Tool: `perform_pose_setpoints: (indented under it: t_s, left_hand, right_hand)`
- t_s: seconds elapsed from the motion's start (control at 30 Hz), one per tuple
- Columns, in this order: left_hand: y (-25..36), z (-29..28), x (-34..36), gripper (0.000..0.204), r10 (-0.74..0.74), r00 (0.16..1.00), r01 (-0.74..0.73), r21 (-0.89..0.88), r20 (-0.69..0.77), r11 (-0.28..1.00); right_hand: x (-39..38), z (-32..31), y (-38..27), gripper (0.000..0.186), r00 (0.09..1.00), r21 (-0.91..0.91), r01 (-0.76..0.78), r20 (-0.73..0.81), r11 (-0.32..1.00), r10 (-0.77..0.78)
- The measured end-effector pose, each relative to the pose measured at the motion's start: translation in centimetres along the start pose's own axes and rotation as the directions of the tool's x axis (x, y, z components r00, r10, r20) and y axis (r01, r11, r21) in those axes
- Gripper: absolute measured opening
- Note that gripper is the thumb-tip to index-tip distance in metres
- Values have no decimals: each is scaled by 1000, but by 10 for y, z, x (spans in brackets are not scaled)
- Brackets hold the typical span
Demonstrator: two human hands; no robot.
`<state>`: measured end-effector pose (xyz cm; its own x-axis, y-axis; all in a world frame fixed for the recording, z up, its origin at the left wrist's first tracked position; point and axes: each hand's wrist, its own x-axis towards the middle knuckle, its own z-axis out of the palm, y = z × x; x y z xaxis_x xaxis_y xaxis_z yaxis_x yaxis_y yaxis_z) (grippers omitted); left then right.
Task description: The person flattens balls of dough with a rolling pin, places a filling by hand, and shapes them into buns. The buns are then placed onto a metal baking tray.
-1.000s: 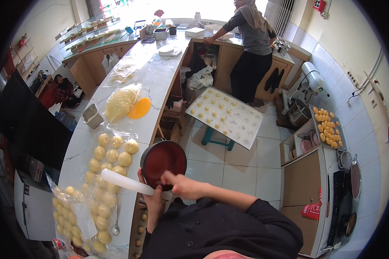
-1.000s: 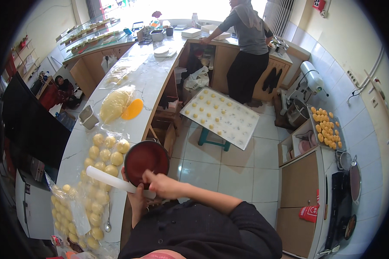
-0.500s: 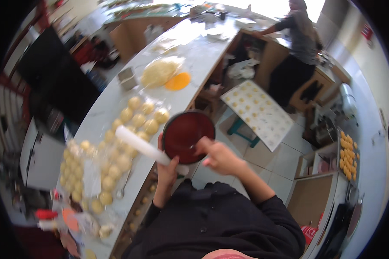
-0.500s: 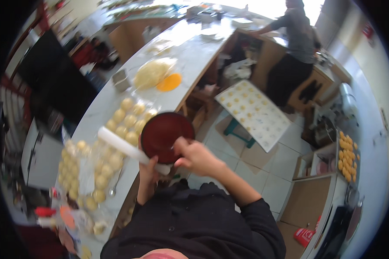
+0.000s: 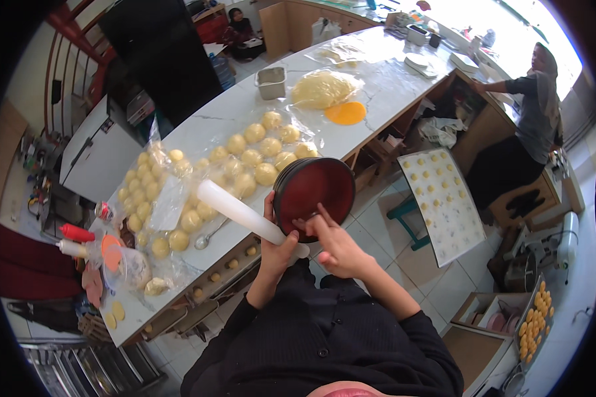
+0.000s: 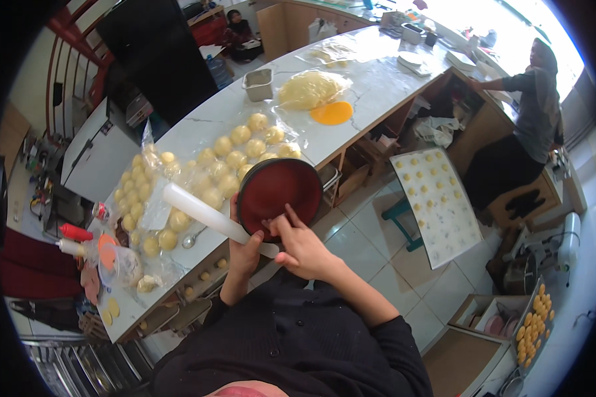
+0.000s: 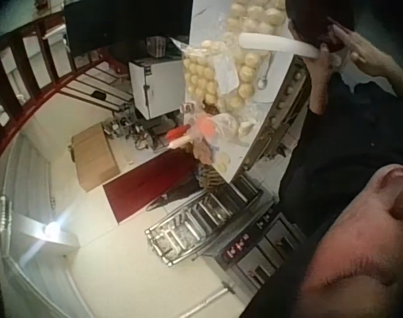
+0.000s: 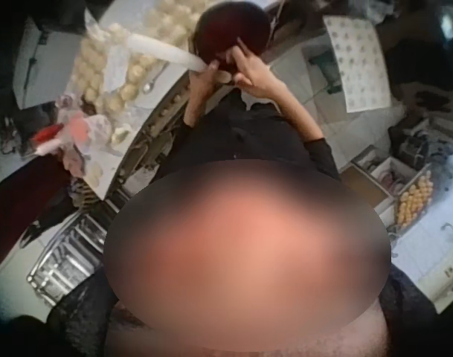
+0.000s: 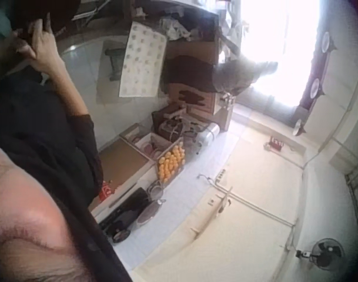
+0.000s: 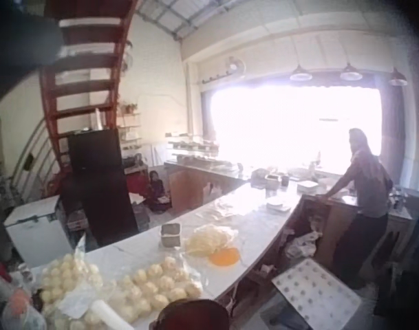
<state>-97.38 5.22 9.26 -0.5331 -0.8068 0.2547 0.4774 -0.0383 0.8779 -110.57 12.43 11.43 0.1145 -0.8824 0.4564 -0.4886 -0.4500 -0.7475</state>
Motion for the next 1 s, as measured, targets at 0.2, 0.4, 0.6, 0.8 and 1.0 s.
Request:
perform_pose_setpoints:
  t_s: [0.2,0.4,0.6,0.8,1.0]
  left_hand:
    - [7,3,-22,82,-23,993,21,-20,-120,1000]
    - [8,-8,-47,83,58,970,-12,191,-236,982]
    - [33,-26,-78,80,92,914,-24,174,-396,984]
    - [55,-72,-112,78,226,830,-84,287,-509,954]
    - [96,-143,-171,81,268,683,-133,246,-679,960]
  right_hand:
    - [17,-20,-2,85,986,-359,73,-112,931,-120]
    - [5,32,12,92,950,-219,235,257,947,-176]
    - [43,41,-7,84,961,14,128,246,992,-127]
    - [45,118,-24,87,827,220,166,500,961,-257]
    - [107,164,-59,34,945,778,-268,326,569,0]
